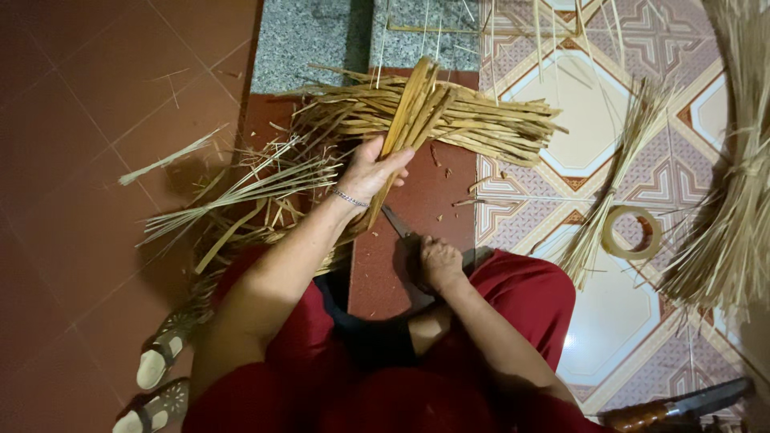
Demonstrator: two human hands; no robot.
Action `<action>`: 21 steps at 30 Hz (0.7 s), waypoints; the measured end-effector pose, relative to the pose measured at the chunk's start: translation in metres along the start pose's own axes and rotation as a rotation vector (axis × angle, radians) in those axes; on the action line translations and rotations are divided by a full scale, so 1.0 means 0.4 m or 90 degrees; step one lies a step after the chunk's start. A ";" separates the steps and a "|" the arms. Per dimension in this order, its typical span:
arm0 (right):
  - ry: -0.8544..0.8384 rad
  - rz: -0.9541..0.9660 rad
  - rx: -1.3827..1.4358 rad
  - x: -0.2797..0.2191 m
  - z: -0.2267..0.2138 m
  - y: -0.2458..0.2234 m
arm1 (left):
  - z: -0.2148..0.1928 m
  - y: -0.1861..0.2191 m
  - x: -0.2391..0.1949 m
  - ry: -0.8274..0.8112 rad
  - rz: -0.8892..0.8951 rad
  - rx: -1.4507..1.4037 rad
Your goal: The person sits on the floor and uses shears to cut dried plant strips into shorter pieces. They repeatedly pick up bundles, align them, and trim the ends, placing the cut pieces into a growing pile.
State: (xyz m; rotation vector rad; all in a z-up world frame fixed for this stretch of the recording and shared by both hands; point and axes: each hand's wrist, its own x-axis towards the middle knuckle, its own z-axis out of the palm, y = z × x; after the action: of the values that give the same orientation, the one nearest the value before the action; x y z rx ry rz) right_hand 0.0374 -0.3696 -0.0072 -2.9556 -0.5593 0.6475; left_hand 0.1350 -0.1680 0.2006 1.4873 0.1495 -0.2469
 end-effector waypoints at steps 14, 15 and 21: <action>0.097 -0.034 0.601 -0.022 -0.197 0.064 | -0.010 0.013 -0.007 0.092 0.047 0.012; 0.025 0.048 0.689 -0.024 -0.211 0.059 | -0.008 0.018 -0.008 0.089 0.053 0.020; 0.257 -0.145 1.010 -0.047 -0.281 0.048 | 0.033 0.000 -0.024 0.095 0.061 0.017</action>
State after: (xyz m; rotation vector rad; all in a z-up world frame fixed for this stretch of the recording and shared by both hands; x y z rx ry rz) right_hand 0.0745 -0.3926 0.0996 -1.4119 -0.1438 0.2075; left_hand 0.1250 -0.1804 0.2040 1.5353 0.1946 -0.0615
